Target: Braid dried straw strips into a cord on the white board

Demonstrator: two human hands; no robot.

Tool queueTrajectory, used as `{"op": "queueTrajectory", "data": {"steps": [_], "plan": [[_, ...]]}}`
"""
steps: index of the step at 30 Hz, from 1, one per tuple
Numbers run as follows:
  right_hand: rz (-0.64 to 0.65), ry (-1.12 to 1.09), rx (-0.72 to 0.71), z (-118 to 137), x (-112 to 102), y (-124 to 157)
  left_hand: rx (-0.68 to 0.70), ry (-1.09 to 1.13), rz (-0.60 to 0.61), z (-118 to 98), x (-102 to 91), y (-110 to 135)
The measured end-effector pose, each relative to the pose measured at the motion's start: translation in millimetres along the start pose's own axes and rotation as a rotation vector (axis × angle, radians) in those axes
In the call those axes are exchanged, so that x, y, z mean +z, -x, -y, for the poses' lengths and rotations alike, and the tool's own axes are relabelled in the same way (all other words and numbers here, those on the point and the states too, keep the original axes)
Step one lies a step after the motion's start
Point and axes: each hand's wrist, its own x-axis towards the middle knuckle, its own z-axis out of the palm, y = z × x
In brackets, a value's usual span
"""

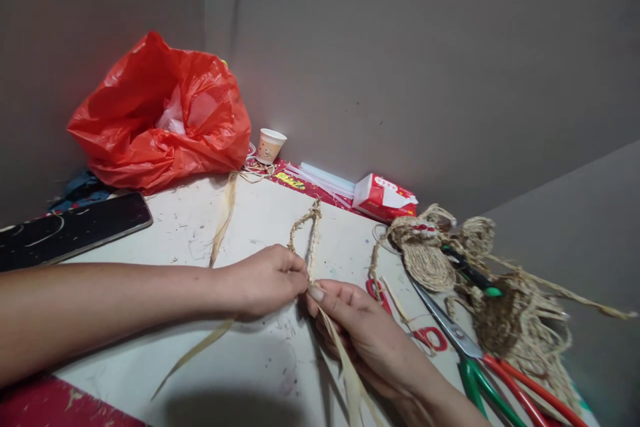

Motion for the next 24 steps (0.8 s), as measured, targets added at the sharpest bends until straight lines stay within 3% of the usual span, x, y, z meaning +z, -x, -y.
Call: {"op": "queueTrajectory", "data": {"steps": [4,9,12,18,24], "plan": [[0.006,0.271,-0.132,6,-6,1,0.004,-0.040,0.059,-2,-6.6,-2],[-0.058,0.659,-0.246,11,-2,6,-0.200,0.164,0.151,0,-7.9,-3],[-0.130,0.800,-0.315,11,2,8,-0.204,0.223,0.168,2,-6.2,-1],[-0.175,0.959,-0.360,7,2,10,-0.219,0.286,0.188,3,-6.1,0],[-0.123,0.939,-0.317,14,-3,15,-0.105,0.058,0.062,8,-3.8,-4]]}}
